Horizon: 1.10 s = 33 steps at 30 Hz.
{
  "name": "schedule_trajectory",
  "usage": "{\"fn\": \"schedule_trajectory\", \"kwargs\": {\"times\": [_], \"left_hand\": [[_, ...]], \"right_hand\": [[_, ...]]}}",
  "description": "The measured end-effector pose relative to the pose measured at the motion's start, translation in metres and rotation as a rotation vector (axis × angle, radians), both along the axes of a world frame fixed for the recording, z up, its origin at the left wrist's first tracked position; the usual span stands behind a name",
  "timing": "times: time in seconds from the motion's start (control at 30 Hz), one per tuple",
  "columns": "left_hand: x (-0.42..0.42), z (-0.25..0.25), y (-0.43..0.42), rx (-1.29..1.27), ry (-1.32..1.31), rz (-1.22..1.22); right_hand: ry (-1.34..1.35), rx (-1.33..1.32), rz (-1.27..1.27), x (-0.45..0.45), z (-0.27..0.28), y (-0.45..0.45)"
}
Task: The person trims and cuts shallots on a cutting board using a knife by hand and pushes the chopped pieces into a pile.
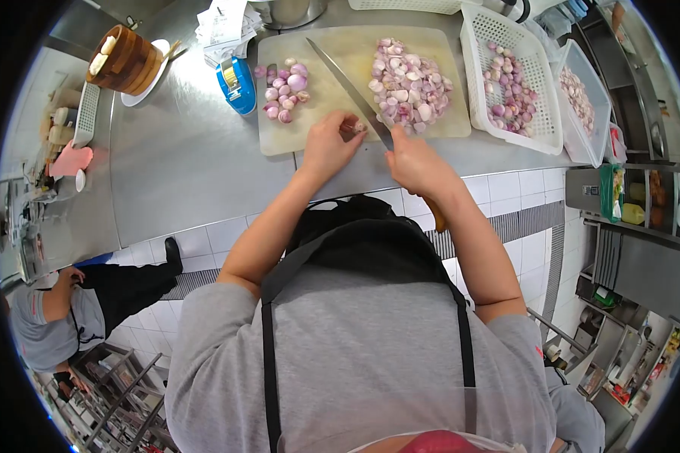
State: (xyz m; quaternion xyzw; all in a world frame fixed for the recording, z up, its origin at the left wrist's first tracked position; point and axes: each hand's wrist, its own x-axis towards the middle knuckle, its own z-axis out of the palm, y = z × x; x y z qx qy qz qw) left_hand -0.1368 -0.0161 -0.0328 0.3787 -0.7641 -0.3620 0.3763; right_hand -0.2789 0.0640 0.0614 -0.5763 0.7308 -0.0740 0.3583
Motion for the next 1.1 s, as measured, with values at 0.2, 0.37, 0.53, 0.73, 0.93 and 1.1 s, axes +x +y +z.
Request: {"fn": "schedule_trajectory", "kwargs": {"times": [0.2,0.37,0.53,0.73,0.93,1.1], "left_hand": [[-0.005,0.007,-0.007,0.029,-0.18,-0.066],[-0.002,0.009,-0.004,-0.226,-0.119,0.094],[-0.006,0.009,0.007,-0.591,-0.277,0.007],[-0.054,0.001,0.076,-0.348,-0.328,-0.838],[-0.072,0.043,0.081,-0.154,-0.228,-1.025],[-0.007,0.02,0.021,0.072,0.03,0.062]], "right_hand": [[-0.033,-0.015,-0.017,-0.005,-0.003,0.002],[-0.085,0.021,-0.007,-0.023,-0.004,-0.004],[-0.08,0.076,0.033,-0.031,0.004,-0.011],[-0.062,0.115,0.058,-0.049,0.024,-0.023],[-0.047,0.12,0.069,-0.047,0.022,-0.022],[-0.098,0.015,0.024,-0.024,0.0,-0.008]]}}
